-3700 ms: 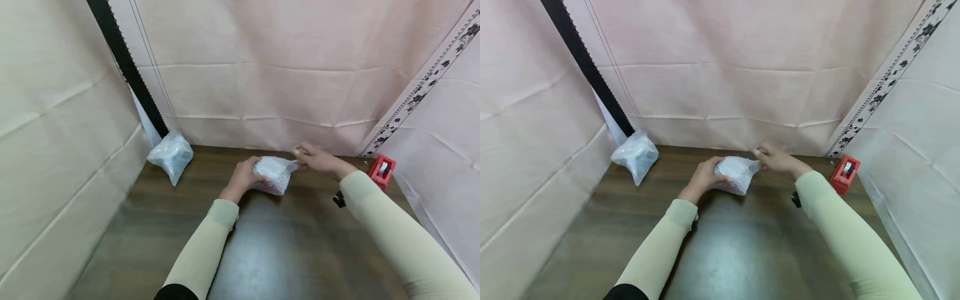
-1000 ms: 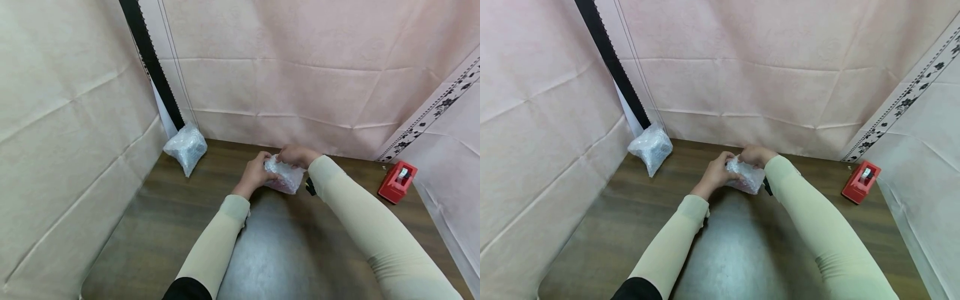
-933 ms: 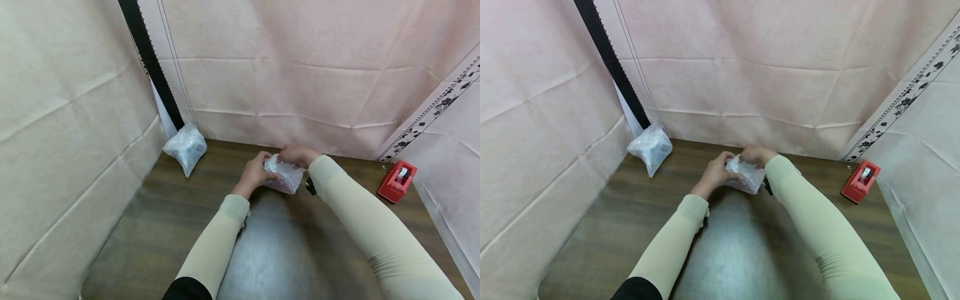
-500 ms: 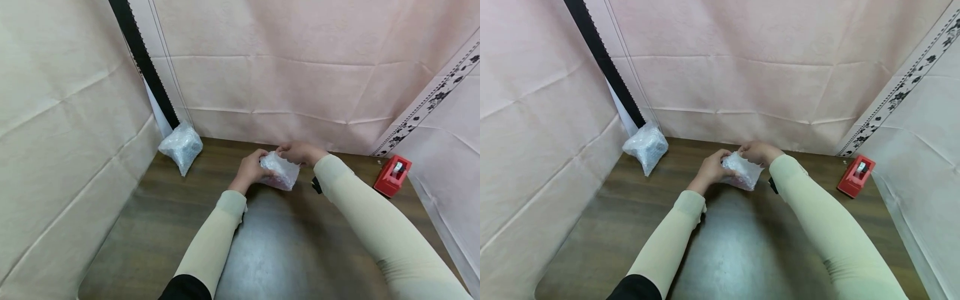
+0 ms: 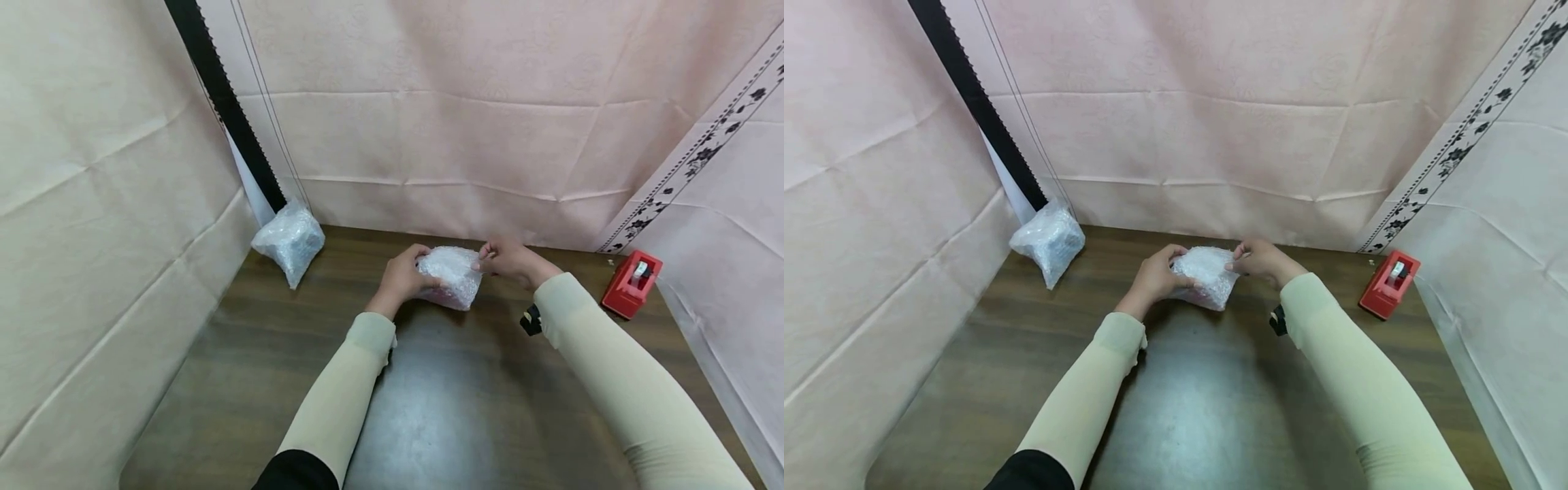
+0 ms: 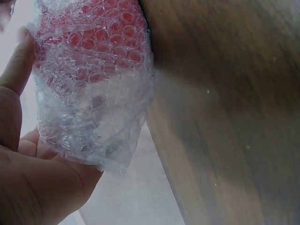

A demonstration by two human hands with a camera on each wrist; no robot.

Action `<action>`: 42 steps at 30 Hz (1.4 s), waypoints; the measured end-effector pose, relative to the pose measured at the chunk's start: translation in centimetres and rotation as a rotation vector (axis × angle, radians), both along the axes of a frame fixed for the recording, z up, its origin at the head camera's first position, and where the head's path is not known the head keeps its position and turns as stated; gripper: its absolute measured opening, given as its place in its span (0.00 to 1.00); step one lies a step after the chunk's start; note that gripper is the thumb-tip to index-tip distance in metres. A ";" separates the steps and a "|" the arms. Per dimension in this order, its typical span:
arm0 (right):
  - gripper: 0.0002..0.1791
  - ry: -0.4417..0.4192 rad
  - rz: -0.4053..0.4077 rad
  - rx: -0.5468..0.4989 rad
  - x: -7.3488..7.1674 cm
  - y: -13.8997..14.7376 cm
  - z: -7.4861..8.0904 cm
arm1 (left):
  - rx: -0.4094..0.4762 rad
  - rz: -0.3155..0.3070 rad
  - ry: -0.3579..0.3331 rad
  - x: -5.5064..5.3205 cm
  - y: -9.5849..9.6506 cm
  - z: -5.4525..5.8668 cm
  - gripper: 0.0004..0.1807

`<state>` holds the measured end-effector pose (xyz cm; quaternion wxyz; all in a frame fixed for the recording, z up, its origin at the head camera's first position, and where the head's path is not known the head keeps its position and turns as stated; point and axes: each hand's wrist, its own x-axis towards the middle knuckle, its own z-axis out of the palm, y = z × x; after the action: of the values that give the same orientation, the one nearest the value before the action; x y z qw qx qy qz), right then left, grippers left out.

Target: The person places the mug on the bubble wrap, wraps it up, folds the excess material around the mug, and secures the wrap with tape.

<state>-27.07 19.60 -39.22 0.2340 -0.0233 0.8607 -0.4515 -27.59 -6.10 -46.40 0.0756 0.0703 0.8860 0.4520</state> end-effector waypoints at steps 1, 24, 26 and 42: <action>0.13 -0.014 -0.009 -0.022 0.0 0.5 -0.6 | 0.004 0.004 -0.001 0.0 0.0 0.0 0.38; 0.11 -0.192 -0.163 -0.406 0.6 -0.3 -10.2 | 0.029 0.019 -0.033 0.6 -0.5 -0.1 0.36; 0.10 -0.217 -0.156 -0.457 0.4 -0.2 -10.2 | 0.031 0.022 -0.030 0.6 -0.4 0.0 0.36; 0.07 -0.282 -0.120 -0.475 0.4 -0.3 -10.5 | 0.036 0.034 -0.055 0.8 0.0 -0.2 0.38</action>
<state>-26.69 19.25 -49.70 0.3122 0.0364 0.6896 -0.6524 -26.76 -6.09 -46.61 0.0912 0.0442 0.8763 0.4709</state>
